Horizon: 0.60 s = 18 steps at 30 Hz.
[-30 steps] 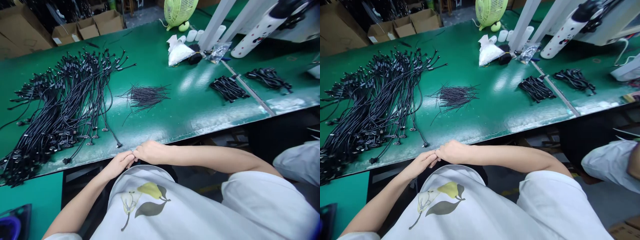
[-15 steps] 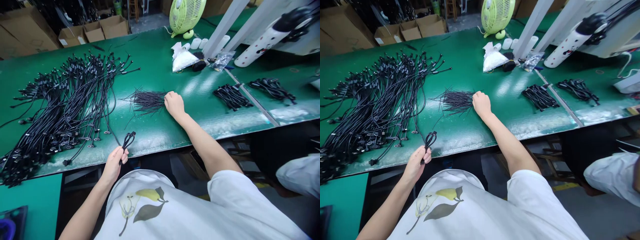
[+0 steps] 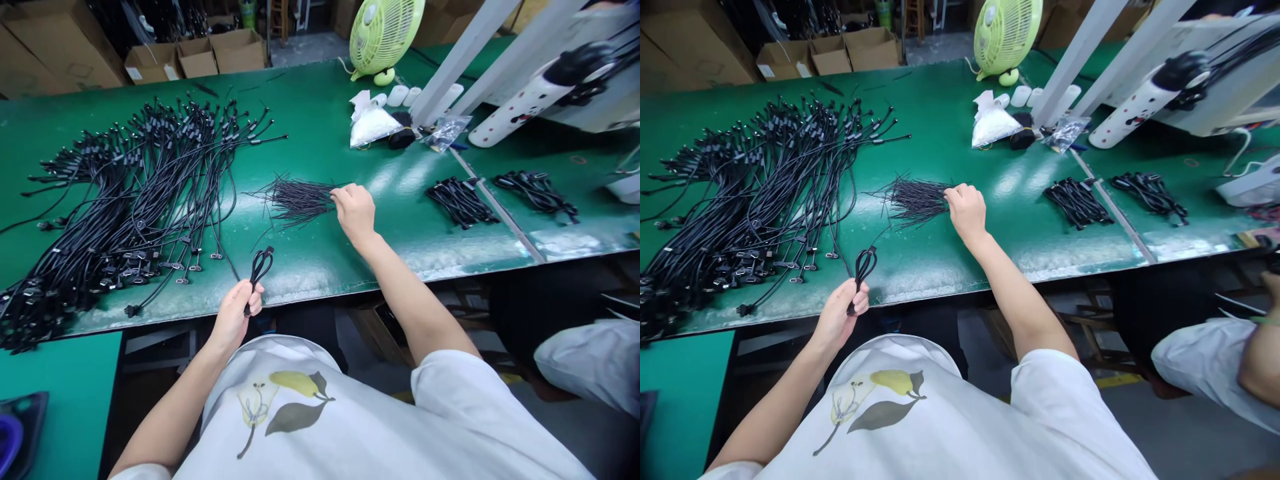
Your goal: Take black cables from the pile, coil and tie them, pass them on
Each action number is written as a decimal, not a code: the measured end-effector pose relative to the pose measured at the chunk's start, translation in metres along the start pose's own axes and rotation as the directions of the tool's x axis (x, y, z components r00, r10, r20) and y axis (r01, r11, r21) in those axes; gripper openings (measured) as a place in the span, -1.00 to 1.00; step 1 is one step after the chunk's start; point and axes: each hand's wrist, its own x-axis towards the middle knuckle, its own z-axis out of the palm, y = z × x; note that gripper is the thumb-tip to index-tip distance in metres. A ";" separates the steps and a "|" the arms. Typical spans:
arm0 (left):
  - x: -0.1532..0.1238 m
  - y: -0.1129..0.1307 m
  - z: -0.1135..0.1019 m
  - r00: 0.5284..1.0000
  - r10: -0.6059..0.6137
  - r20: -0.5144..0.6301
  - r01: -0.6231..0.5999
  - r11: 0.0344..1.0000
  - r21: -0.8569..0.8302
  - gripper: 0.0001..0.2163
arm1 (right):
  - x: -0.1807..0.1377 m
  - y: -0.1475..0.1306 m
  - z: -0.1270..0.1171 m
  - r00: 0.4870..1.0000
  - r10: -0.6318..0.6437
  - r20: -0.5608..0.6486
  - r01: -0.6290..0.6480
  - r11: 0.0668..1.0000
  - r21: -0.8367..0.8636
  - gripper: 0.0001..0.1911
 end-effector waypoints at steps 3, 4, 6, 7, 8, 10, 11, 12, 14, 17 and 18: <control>0.005 -0.001 0.013 0.999 0.017 0.036 -0.015 0.999 -0.047 -0.68 | -0.016 -0.054 -0.004 0.999 0.035 -0.021 -0.027 0.956 0.293 -0.73; 0.008 -0.001 0.017 0.998 0.026 0.048 -0.023 0.998 -0.058 -0.65 | -0.025 -0.077 -0.004 0.999 0.042 0.012 -0.044 0.899 0.435 -0.77; 0.014 -0.001 0.021 0.996 0.065 0.057 -0.062 0.996 -0.062 -0.57 | -0.046 -0.120 -0.003 0.991 0.023 0.134 -0.109 0.725 0.680 -0.80; 0.016 -0.001 0.021 0.994 0.101 0.049 -0.099 0.994 -0.053 -0.55 | -0.057 -0.137 -0.004 0.979 -0.004 0.202 -0.154 0.631 0.760 -0.81; 0.018 0.000 0.019 0.989 0.146 0.032 -0.145 0.989 -0.039 -0.55 | -0.067 -0.152 -0.004 0.965 -0.035 0.259 -0.198 0.549 0.812 -0.81; 0.019 0.001 0.012 0.970 0.241 -0.019 -0.241 0.971 -0.004 -0.59 | -0.081 -0.168 -0.006 0.947 -0.078 0.313 -0.243 0.465 0.851 -0.84; 0.019 0.002 0.007 0.960 0.276 -0.041 -0.275 0.961 0.010 -0.60 | -0.085 -0.171 -0.008 0.946 -0.092 0.311 -0.234 0.468 0.852 -0.86; 0.018 0.002 0.003 0.955 0.292 -0.051 -0.292 0.956 0.017 -0.61 | -0.087 -0.173 -0.010 0.951 -0.105 0.290 -0.204 0.492 0.847 -0.87; 0.015 0.003 -0.002 0.960 0.277 -0.033 -0.276 0.961 0.023 -0.61 | -0.088 -0.174 -0.013 0.969 -0.133 0.209 -0.103 0.554 0.826 -0.87; 0.011 0.001 -0.005 0.967 0.255 0.005 -0.254 0.963 0.090 -0.60 | -0.087 -0.178 -0.018 0.973 -0.221 0.073 0.102 0.687 0.719 -0.82; 0.010 0.001 -0.006 0.963 0.268 -0.002 -0.265 0.953 0.148 -0.61 | -0.086 -0.180 -0.020 0.960 -0.279 0.027 0.200 0.750 0.631 -0.80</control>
